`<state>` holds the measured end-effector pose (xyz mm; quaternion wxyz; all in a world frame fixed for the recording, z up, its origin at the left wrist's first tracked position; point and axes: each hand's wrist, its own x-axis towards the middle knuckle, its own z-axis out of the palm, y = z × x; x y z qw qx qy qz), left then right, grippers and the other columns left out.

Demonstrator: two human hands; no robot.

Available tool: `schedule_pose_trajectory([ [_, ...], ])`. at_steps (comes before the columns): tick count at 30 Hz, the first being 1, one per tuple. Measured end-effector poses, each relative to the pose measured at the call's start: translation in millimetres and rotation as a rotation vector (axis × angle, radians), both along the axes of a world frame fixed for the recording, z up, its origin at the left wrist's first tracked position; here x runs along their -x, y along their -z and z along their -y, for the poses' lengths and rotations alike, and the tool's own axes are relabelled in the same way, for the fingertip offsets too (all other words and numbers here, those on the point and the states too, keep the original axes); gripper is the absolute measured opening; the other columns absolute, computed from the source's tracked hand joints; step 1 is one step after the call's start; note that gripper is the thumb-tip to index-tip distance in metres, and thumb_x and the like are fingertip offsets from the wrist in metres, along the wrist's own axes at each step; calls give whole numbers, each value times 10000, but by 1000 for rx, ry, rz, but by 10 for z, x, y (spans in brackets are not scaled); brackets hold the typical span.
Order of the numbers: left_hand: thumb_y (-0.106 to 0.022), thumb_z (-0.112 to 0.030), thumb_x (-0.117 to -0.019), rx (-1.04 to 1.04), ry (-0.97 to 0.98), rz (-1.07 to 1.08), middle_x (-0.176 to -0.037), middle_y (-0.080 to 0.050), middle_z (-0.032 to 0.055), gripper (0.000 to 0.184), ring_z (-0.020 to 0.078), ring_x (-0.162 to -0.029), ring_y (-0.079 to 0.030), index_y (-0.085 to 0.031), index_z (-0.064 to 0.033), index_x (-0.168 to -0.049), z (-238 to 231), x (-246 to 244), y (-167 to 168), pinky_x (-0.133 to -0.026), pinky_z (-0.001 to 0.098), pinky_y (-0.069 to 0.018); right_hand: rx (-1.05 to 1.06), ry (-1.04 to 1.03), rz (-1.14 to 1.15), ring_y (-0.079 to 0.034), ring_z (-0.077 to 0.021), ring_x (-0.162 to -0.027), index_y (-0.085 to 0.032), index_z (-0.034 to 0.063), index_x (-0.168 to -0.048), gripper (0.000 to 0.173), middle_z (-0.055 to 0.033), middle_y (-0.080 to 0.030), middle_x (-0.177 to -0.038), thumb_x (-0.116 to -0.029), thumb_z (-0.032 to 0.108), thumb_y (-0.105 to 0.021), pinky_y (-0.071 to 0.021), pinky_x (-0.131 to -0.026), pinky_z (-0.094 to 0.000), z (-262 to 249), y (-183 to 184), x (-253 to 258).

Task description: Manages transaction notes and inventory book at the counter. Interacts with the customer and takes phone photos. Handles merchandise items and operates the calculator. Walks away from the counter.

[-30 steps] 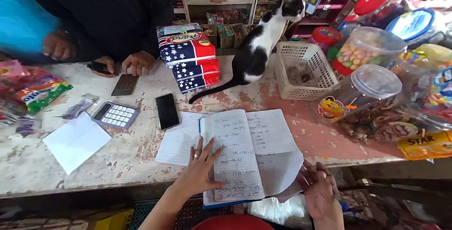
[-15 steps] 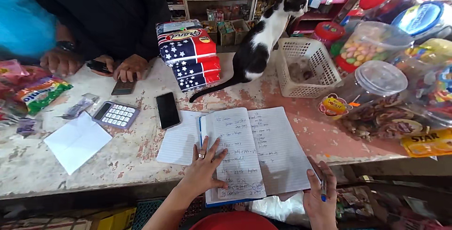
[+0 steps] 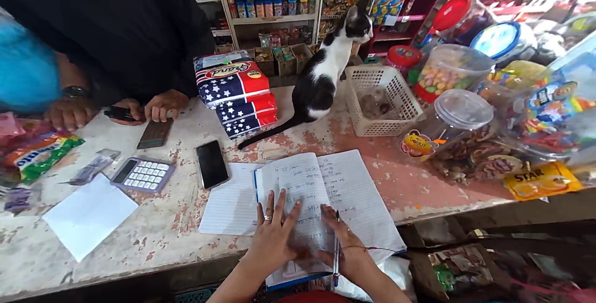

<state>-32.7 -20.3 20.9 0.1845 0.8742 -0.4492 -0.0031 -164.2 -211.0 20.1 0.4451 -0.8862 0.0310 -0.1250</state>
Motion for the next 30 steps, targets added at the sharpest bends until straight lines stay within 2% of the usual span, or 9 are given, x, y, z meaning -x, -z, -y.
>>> schedule_pose_trajectory([
  [4,-747,-693,-737,147,-24,-105,-1593,-234,381,1124,593,-1434,-304,-350,-63,-1580,210,-2,-28,-1101,692,-359,-76,59,118,-409,-275,-1479,-513,-65,-1440,796,-251,-488,-1517,-862,416,-777,-369,-1201,-385,61,138,75],
  [8,-593,-636,-925,469,-143,-437,-1618,-186,356,1008,446,-1441,-391,-246,40,-1588,358,-130,-127,-1066,508,-486,-139,40,103,-486,-222,-1423,-491,-62,-1460,812,-223,-520,-1498,-853,379,-800,-413,-1171,-364,113,166,133],
  [14,-767,13,-828,804,-395,-937,-1480,-471,187,857,206,-1090,-684,-311,-33,-1553,346,-475,-285,-842,341,-627,-257,-22,152,-527,-289,-1388,-673,8,-1274,504,-144,-657,-1366,-957,400,-691,-426,-1164,-462,85,143,199],
  [17,-747,80,-802,804,-388,-898,-1455,-492,206,988,219,-1070,-696,-198,-82,-1607,264,-488,-127,-830,341,-629,-586,196,247,-719,-194,-1068,-580,-20,-1270,719,-62,-756,-1119,-1035,629,-376,-574,-979,-410,262,56,200],
  [20,-761,67,-814,775,-414,-869,-1468,-482,228,1066,227,-1091,-691,-107,-116,-1635,211,-446,36,-852,339,-618,-807,407,265,-718,-144,-931,-652,10,-1094,466,-31,-747,-1007,-1094,334,-317,-597,-882,-340,555,5,108],
  [22,-755,56,-828,784,-419,-858,-1405,-543,219,1001,197,-1040,-704,-163,-84,-1624,195,-434,80,-831,315,-616,-783,441,193,-684,-62,-733,-661,90,-893,320,54,-714,-806,-1061,159,-397,-595,-727,-257,595,-58,26],
  [24,-738,47,-849,792,-391,-858,-1313,-620,200,901,160,-1016,-707,-240,-28,-1596,167,-451,116,-847,284,-603,-702,380,44,-614,-35,-614,-602,67,-919,238,63,-637,-730,-1063,153,-433,-553,-609,-218,524,-108,-58],
  [27,-705,19,-886,795,-320,-826,-1239,-677,158,636,114,-992,-708,-456,49,-1470,104,-490,187,-865,255,-595,-483,321,-67,-618,-37,-633,-600,-8,-979,201,8,-648,-764,-1031,184,-571,-530,-589,-209,435,-47,-167],
  [30,-693,0,-905,788,-342,-808,-1160,-712,111,431,64,-886,-694,-609,45,-1325,98,-473,207,-803,218,-581,-290,322,-28,-529,16,-598,-597,31,-785,263,45,-573,-668,-905,213,-743,-456,-586,-171,397,61,-152],
])
